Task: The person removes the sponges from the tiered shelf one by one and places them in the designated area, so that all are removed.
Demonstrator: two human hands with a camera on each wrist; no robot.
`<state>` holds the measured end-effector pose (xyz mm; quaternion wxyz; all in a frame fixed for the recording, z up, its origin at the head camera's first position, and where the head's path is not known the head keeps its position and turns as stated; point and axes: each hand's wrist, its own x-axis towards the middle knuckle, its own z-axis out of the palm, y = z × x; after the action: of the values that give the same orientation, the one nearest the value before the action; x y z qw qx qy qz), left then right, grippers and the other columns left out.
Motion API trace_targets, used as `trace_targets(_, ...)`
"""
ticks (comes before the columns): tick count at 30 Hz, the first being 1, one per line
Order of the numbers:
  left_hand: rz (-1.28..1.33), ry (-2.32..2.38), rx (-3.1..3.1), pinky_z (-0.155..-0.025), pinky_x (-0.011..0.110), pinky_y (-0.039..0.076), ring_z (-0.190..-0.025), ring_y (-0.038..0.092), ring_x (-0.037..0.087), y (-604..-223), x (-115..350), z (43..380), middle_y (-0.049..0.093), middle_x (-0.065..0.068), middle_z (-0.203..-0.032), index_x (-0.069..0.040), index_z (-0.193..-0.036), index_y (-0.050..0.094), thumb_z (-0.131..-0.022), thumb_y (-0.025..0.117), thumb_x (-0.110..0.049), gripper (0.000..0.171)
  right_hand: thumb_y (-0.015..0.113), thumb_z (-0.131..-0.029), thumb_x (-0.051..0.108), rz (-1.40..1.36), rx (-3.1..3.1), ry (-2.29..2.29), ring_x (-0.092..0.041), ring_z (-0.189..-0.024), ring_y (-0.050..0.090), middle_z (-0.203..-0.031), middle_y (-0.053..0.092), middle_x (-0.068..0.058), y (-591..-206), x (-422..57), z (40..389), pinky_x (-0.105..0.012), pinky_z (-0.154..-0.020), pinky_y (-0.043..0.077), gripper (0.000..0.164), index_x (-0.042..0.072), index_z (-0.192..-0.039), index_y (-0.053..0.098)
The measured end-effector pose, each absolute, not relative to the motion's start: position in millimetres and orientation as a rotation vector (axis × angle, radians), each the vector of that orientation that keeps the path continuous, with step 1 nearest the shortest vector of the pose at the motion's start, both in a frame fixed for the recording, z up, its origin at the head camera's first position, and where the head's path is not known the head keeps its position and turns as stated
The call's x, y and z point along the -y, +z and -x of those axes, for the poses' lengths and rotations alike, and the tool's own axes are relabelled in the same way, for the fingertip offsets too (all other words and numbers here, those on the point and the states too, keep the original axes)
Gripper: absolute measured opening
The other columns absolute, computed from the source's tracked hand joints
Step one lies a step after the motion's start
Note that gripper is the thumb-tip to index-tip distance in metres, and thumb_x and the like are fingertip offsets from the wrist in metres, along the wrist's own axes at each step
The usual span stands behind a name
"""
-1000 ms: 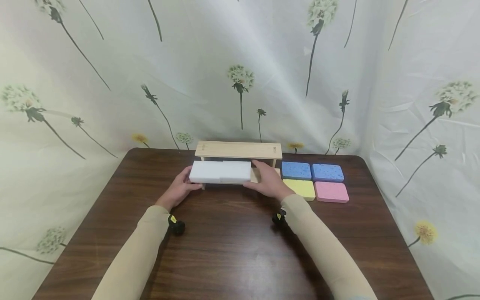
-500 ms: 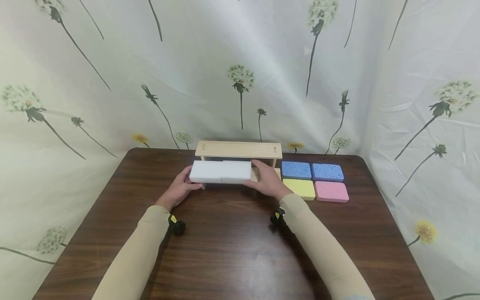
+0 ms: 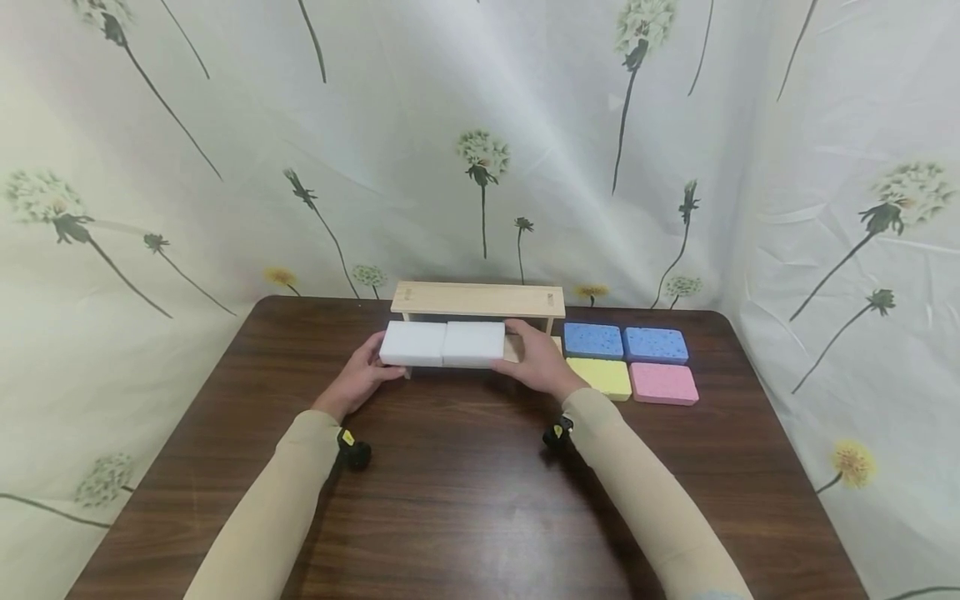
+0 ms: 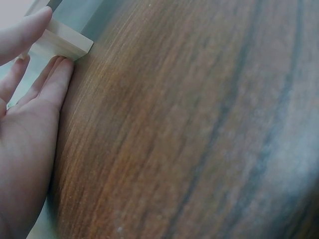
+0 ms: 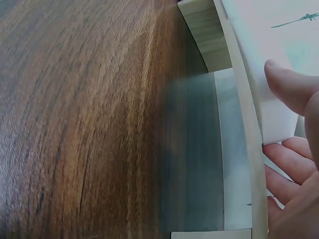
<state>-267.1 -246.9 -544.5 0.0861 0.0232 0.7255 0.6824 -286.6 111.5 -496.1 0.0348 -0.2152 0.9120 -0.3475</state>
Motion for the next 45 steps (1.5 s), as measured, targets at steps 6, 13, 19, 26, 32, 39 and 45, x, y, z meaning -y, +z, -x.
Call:
trace_targets(6, -0.067, 2.046, -2.152, -0.097, 0.018, 0.051, -0.143, 0.046, 0.034, -544, 246, 268, 0.044, 0.022, -0.158, -0.004, -0.161, 0.03, -0.088, 0.073, 0.015, 0.087, 0.081, -0.09, 0.05, 0.672, -2.79, -1.11, -0.032, -0.143, 0.048, -0.158, 0.051, -0.013, -493, -116, 284, -0.056, -0.119, 0.038, 0.087, 0.01, -0.158, 0.044)
trace_targets(13, -0.052, 2.016, -2.176, -0.103, 0.022, 0.049, -0.145, 0.045, 0.034, -543, 247, 267, 0.043, 0.021, -0.159, -0.005, -0.163, 0.029, -0.089, 0.074, 0.011, 0.088, 0.082, -0.089, 0.051, 0.692, -2.806, -1.13, -0.032, -0.144, 0.049, -0.156, 0.054, -0.012, -490, -121, 278, -0.056, -0.118, 0.039, 0.087, 0.012, -0.158, 0.045)
trace_targets(19, -0.045, 2.004, -2.189, -0.11, 0.029, 0.047, -0.145, 0.045, 0.034, -545, 247, 268, 0.043, 0.021, -0.16, -0.006, -0.163, 0.028, -0.089, 0.075, 0.009, 0.089, 0.083, -0.089, 0.049, 0.684, -2.803, -1.154, -0.032, -0.144, 0.048, -0.157, 0.053, -0.011, -484, -126, 270, -0.056, -0.118, 0.04, 0.086, 0.013, -0.158, 0.045)
trace_targets(26, -0.058, 2.016, -2.196, -0.104, 0.023, 0.049, -0.145, 0.045, 0.034, -548, 248, 269, 0.043, 0.021, -0.159, -0.005, -0.163, 0.029, -0.089, 0.074, 0.011, 0.089, 0.084, -0.09, 0.041, 0.71, -2.796, -1.196, -0.035, -0.144, 0.049, -0.154, 0.055, -0.012, -479, -133, 263, -0.057, -0.118, 0.04, 0.082, 0.011, -0.157, 0.045)
trace_targets(32, -0.07, 2.036, -2.189, -0.099, 0.019, 0.05, -0.142, 0.046, 0.034, -550, 248, 271, 0.044, 0.023, -0.157, -0.003, -0.162, 0.03, -0.087, 0.075, 0.012, 0.088, 0.085, -0.09, 0.038, 0.684, -2.779, -1.228, -0.039, -0.142, 0.05, -0.153, 0.055, -0.015, -476, -144, 254, -0.058, -0.116, 0.042, 0.082, 0.01, -0.156, 0.046)
trace_targets(39, -0.058, 2.045, -2.177, -0.098, 0.02, 0.051, -0.141, 0.048, 0.034, -551, 249, 269, 0.045, 0.024, -0.156, -0.002, -0.161, 0.031, -0.087, 0.075, 0.012, 0.088, 0.086, -0.086, 0.046, 0.609, -2.765, -1.25, -0.041, -0.14, 0.051, -0.156, 0.053, -0.016, -479, -162, 239, -0.062, -0.113, 0.044, 0.089, 0.013, -0.158, 0.044)
trace_targets(45, -0.086, 2.069, -2.162, -0.097, 0.019, 0.051, -0.141, 0.048, 0.035, -549, 248, 268, 0.046, 0.024, -0.157, -0.001, -0.161, 0.031, -0.085, 0.075, 0.014, 0.089, 0.087, -0.085, 0.048, 0.602, -2.795, -1.258, -0.036, -0.14, 0.053, -0.152, 0.056, -0.014, -481, -179, 228, -0.061, -0.113, 0.044, 0.088, 0.016, -0.156, 0.047)
